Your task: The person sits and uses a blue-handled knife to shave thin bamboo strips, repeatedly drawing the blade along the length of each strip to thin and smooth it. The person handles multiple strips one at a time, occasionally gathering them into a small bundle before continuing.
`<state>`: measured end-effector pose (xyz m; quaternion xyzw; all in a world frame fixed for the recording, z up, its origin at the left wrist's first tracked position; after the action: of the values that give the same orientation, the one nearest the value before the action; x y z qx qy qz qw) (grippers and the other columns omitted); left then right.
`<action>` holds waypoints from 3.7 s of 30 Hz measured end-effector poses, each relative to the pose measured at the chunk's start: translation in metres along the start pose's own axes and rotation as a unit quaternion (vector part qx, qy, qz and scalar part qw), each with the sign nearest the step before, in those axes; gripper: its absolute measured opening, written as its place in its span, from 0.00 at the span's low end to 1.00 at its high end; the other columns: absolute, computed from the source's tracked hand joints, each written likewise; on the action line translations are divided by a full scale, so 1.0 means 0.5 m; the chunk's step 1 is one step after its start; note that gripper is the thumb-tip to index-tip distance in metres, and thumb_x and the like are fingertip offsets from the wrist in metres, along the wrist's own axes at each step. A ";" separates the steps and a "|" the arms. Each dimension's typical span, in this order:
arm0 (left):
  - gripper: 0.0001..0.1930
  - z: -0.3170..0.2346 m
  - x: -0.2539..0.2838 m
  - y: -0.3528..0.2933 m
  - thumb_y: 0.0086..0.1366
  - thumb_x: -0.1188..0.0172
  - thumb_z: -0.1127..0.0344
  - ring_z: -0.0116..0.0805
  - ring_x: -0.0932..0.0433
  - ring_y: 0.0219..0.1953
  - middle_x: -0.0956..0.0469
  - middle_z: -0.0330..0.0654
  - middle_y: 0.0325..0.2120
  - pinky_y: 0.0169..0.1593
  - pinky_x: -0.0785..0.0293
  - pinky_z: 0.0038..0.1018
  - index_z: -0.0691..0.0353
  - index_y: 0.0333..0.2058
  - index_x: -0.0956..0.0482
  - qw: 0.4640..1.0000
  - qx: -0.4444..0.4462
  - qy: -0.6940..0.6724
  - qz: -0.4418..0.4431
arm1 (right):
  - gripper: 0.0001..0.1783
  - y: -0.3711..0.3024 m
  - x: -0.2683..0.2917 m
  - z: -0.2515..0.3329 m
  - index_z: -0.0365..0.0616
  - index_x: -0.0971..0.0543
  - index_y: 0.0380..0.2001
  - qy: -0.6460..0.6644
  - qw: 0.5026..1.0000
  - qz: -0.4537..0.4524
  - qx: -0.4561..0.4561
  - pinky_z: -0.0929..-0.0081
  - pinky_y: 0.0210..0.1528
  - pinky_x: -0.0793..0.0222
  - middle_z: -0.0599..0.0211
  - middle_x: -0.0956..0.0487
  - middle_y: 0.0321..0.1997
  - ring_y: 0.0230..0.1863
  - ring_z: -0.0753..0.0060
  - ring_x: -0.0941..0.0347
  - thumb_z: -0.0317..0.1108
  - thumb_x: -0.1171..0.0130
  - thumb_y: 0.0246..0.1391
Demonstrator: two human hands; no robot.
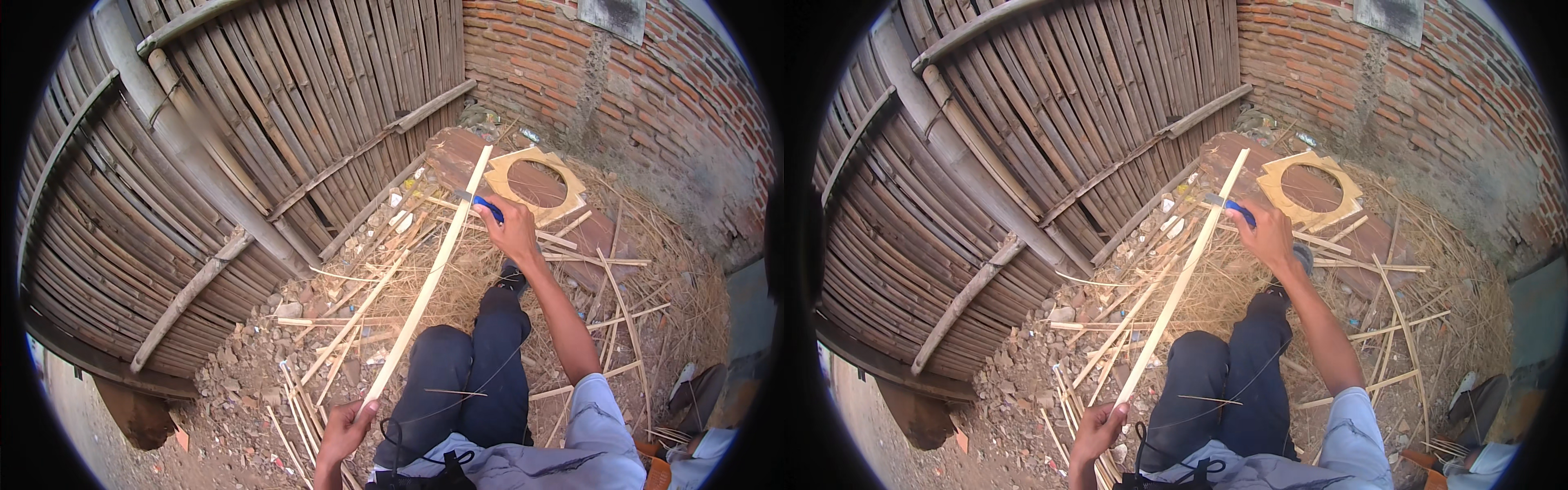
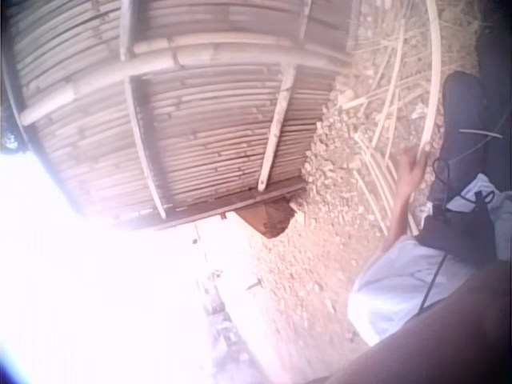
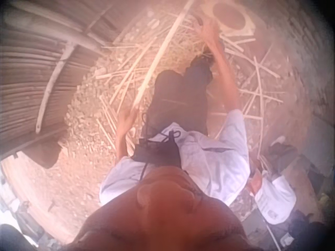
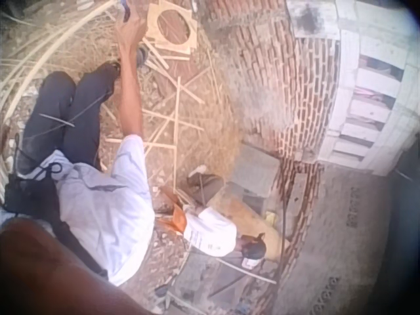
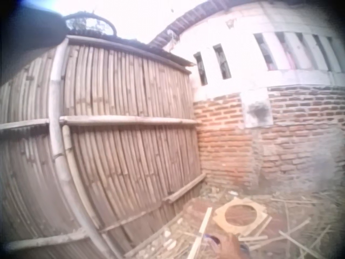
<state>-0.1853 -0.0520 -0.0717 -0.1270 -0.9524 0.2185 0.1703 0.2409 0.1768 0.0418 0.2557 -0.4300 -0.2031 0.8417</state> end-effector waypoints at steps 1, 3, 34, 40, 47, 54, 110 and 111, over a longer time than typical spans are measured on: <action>0.24 0.013 0.003 -0.004 0.80 0.39 0.50 0.17 0.38 0.21 0.32 0.27 0.17 0.25 0.43 0.24 0.64 0.28 0.19 1.000 0.007 -0.016 0.005 | 0.18 0.013 -0.008 -0.013 0.42 0.11 0.43 -0.011 1.000 0.003 -0.007 0.61 0.32 0.24 0.51 0.14 0.28 0.27 0.52 0.17 0.47 0.34 0.67; 0.24 0.032 0.007 -0.006 0.80 0.40 0.50 0.17 0.39 0.19 0.33 0.27 0.16 0.23 0.45 0.23 0.62 0.27 0.20 0.999 0.018 -0.044 0.020 | 0.19 0.036 -0.009 -0.021 0.42 0.11 0.43 -0.011 1.000 -0.016 0.016 0.59 0.32 0.25 0.51 0.14 0.27 0.25 0.52 0.18 0.49 0.34 0.67; 0.21 0.013 0.063 0.097 0.79 0.39 0.54 0.21 0.34 0.17 0.31 0.31 0.15 0.22 0.40 0.28 0.66 0.30 0.19 0.978 -0.087 -0.024 -0.188 | 0.21 -0.034 0.120 0.088 0.38 0.14 0.45 -0.018 0.999 -0.005 -0.048 0.56 0.35 0.22 0.51 0.13 0.34 0.31 0.47 0.15 0.49 0.35 0.68; 0.18 -0.168 -0.065 0.081 0.79 0.38 0.57 0.16 0.34 0.16 0.31 0.29 0.15 0.21 0.41 0.22 0.65 0.32 0.19 0.980 -0.137 -0.134 -0.058 | 0.16 -0.215 0.075 0.272 0.43 0.15 0.43 0.115 0.981 0.064 0.141 0.66 0.28 0.23 0.62 0.13 0.35 0.28 0.59 0.16 0.44 0.29 0.63; 0.15 -0.266 -0.104 0.045 0.77 0.35 0.59 0.20 0.28 0.16 0.25 0.36 0.13 0.21 0.35 0.24 0.68 0.38 0.15 0.978 -0.190 -0.034 -0.079 | 0.17 -0.268 0.068 0.319 0.45 0.15 0.42 0.120 0.976 0.075 0.165 0.68 0.25 0.24 0.67 0.15 0.32 0.26 0.62 0.16 0.46 0.26 0.60; 0.16 -0.276 -0.120 0.050 0.79 0.37 0.57 0.17 0.32 0.16 0.25 0.33 0.16 0.20 0.39 0.23 0.66 0.39 0.15 0.969 -0.228 -0.070 -0.062 | 0.17 -0.279 0.065 0.334 0.46 0.16 0.43 0.139 0.973 0.075 0.170 0.67 0.25 0.23 0.66 0.16 0.31 0.25 0.62 0.16 0.45 0.26 0.59; 0.16 -0.231 -0.100 -0.007 0.74 0.32 0.58 0.26 0.33 0.17 0.26 0.42 0.14 0.23 0.37 0.32 0.67 0.36 0.13 0.967 -0.213 0.099 -0.102 | 0.15 -0.209 0.129 0.100 0.35 0.14 0.41 0.100 0.992 -0.030 -0.068 0.67 0.31 0.26 0.53 0.14 0.30 0.28 0.61 0.16 0.39 0.33 0.68; 0.16 -0.238 -0.095 0.000 0.74 0.32 0.58 0.26 0.34 0.17 0.28 0.42 0.14 0.23 0.37 0.32 0.67 0.36 0.14 0.963 -0.223 0.089 -0.120 | 0.14 -0.213 0.129 0.098 0.34 0.15 0.41 0.114 0.989 -0.028 -0.088 0.68 0.30 0.26 0.53 0.14 0.30 0.28 0.61 0.16 0.38 0.34 0.68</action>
<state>-0.0967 -0.0227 0.0161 -0.0653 -0.9664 -0.0336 0.2465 0.2226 0.0444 0.0420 0.2139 -0.3045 -0.2338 0.8982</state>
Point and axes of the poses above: each hand's wrist, its own y-axis towards the middle knuckle, its own x-axis out of the back of the hand, z = x × y, the point moved 7 cm from there along y, towards the middle knuckle
